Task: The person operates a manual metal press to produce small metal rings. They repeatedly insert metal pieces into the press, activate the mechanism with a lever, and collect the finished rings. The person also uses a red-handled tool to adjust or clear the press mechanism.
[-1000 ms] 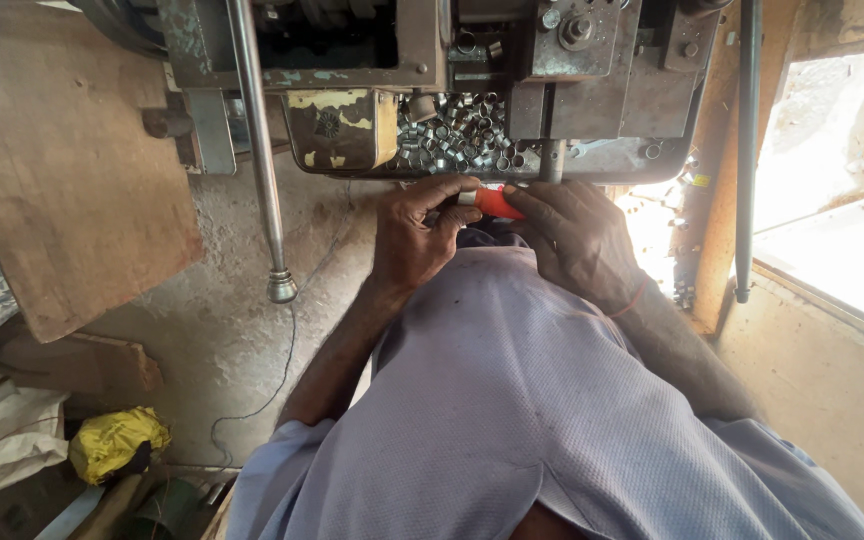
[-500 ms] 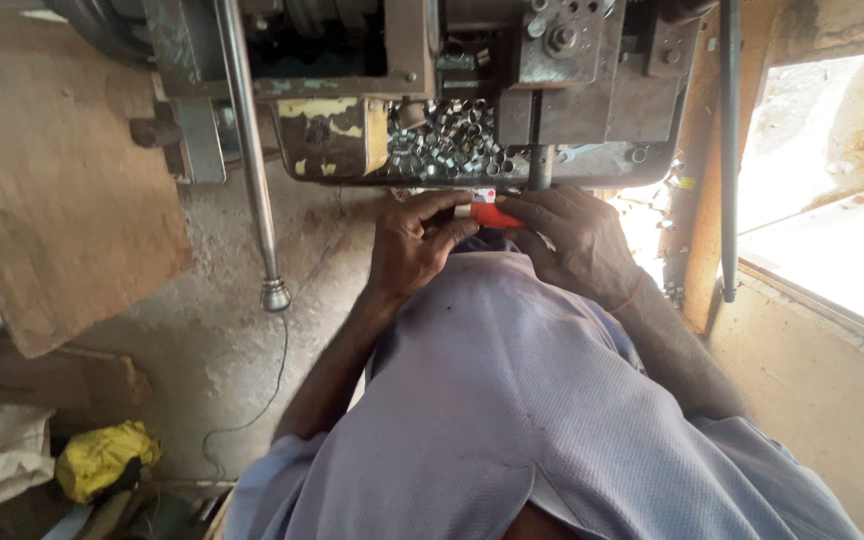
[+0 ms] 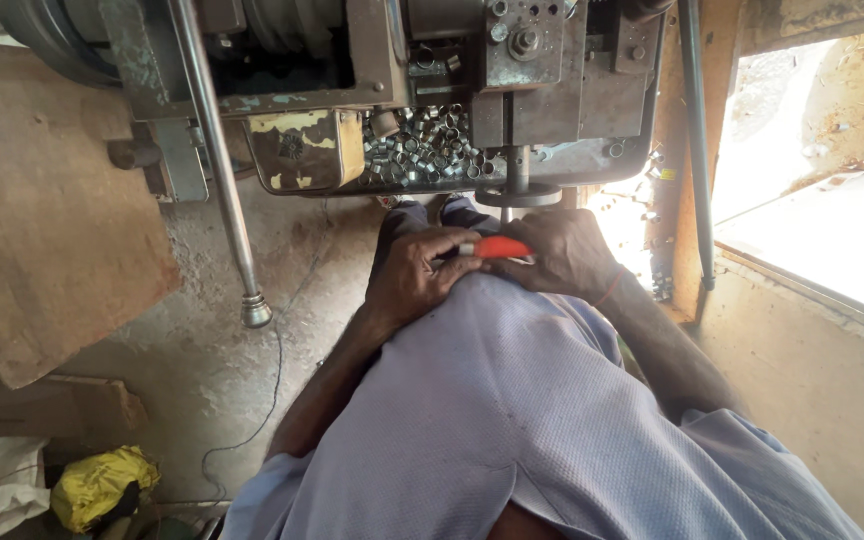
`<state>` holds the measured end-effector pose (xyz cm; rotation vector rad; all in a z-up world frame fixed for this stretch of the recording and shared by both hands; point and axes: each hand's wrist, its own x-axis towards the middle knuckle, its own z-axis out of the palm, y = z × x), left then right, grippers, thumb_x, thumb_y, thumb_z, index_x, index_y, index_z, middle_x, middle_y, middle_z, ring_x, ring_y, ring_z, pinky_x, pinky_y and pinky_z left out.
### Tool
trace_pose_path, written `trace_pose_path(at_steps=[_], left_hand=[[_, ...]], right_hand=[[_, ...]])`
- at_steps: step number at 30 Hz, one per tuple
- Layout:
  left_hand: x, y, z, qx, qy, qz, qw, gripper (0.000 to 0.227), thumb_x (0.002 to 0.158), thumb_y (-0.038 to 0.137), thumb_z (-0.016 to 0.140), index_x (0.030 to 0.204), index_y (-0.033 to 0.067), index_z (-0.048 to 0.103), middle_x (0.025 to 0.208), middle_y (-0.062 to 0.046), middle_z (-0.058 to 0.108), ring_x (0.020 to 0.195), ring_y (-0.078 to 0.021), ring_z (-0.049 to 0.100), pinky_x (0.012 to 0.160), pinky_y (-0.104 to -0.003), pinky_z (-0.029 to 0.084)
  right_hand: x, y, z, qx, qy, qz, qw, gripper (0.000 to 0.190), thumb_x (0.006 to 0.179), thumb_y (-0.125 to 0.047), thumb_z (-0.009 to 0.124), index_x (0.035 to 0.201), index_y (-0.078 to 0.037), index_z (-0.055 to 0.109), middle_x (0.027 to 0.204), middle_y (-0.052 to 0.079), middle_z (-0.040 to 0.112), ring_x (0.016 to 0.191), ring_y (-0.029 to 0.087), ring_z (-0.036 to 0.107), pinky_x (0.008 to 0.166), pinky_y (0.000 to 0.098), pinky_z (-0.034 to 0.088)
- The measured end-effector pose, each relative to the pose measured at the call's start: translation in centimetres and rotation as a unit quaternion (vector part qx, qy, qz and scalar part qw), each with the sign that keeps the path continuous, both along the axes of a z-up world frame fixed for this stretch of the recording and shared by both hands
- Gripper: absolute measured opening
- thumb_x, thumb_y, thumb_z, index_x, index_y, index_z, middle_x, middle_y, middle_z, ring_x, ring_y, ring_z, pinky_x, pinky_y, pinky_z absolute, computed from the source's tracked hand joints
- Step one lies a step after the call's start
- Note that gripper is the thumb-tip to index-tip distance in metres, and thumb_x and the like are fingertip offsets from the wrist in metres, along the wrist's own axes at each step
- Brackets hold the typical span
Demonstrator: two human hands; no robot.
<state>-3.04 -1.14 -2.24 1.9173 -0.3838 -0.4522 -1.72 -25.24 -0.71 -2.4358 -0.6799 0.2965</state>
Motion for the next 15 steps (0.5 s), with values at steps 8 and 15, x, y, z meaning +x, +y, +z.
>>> trace_pose_path(at_steps=[8,15], left_hand=[[-0.6,1.5,-4.7,0.011,0.083,0.079,0.993,0.036,0.09,0.027,0.078,0.118,0.0049,0.074,0.103,-0.013,0.078,0.086,-0.0183,0.076,0.075,-0.032,0.065],[2.3,2.0,-15.2,-0.051,0.334,0.248,0.908,0.036,0.097,0.029,0.067,0.123,0.0054,0.069,0.089,-0.006,0.077,0.068,-0.0108,0.07,0.061,-0.027,0.06]], right_hand=[[-3.0,-5.4,-7.8,0.066,0.075,-0.174,0.98,0.035,0.09,-0.044,0.071,0.101,-0.012,0.081,0.074,-0.002,0.071,0.054,0.009,0.061,0.05,0.0287,0.051],[-4.0,-7.7,-20.2,0.456,0.385,-0.605,0.528,0.043,0.104,-0.05,0.064,0.11,-0.007,0.064,0.074,-0.002,0.053,0.061,0.014,0.055,0.059,0.0319,0.05]])
